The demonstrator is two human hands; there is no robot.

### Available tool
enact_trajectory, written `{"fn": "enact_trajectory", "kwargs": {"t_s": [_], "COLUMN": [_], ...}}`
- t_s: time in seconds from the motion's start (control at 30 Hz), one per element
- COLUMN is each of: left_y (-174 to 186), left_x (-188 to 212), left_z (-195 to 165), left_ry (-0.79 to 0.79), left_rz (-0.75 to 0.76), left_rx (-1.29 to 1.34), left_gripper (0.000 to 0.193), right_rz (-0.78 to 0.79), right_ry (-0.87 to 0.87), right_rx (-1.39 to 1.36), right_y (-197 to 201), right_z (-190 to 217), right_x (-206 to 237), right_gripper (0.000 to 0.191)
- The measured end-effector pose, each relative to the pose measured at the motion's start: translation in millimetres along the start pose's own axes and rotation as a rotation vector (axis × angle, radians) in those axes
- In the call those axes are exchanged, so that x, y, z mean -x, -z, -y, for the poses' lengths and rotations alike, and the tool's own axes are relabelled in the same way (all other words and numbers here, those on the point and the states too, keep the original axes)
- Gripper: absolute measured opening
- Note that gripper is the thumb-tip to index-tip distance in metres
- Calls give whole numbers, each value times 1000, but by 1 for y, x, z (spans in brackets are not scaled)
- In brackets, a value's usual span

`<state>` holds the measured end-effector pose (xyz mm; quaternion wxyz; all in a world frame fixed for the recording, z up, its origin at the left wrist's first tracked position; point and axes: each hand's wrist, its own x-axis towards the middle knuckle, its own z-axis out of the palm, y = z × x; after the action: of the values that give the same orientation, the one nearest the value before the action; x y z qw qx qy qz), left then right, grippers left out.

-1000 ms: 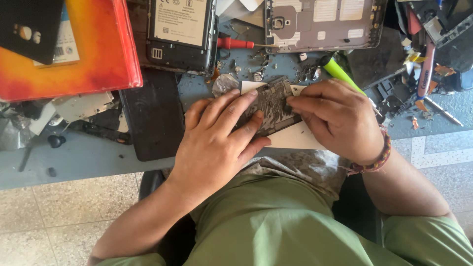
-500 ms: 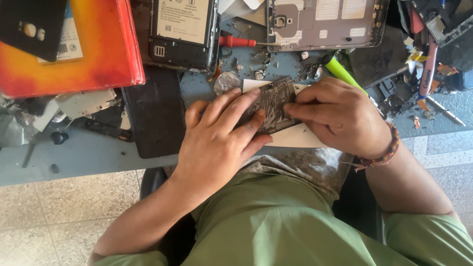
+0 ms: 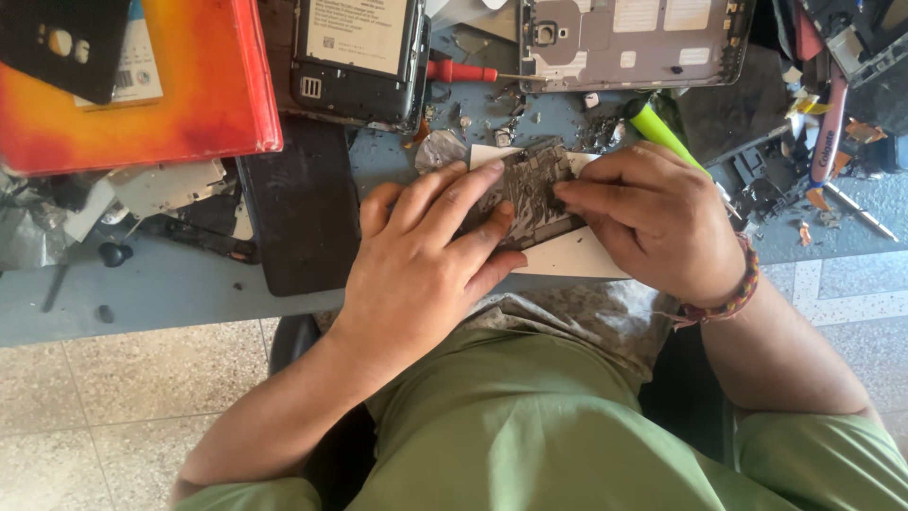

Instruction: The person sits at a cluttered workbench and scrapes dried adhesive and debris off a phone midframe with a green-handled precision knife, holding the frame steady with the other hand. They periodically reposition the frame, pick off loosened fragments by hand, and continue scraping different areas of the frame.

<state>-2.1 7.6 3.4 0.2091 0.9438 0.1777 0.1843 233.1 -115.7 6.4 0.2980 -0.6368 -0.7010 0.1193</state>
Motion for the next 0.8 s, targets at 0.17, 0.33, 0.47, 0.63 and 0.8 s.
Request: {"fn": "enact_trajectory", "kwargs": {"t_s": [0.17, 0.33, 0.47, 0.63, 0.8], "left_y": [-1, -2, -1, -1, 1], "left_x": [1, 1, 1, 2, 3], "left_z": [0, -1, 0, 2, 2], "left_ry": [-2, -1, 0, -16, -24], "left_rz": [-13, -10, -7, -11, -7], "left_rx": [-2, -7, -6, 1, 20], "left_gripper": [38, 38, 38, 38, 42], "right_rz": [37, 67, 79, -8, -127], "right_ry": [34, 66, 57, -80, -168], "right_rx": [-9, -27, -43, -175, -91], "right_y": [2, 6, 5, 4, 4], "right_z": [1, 1, 0, -6, -3], "right_x": [-3, -6, -4, 4, 14], "right_gripper": [32, 31, 28, 19, 19]}}
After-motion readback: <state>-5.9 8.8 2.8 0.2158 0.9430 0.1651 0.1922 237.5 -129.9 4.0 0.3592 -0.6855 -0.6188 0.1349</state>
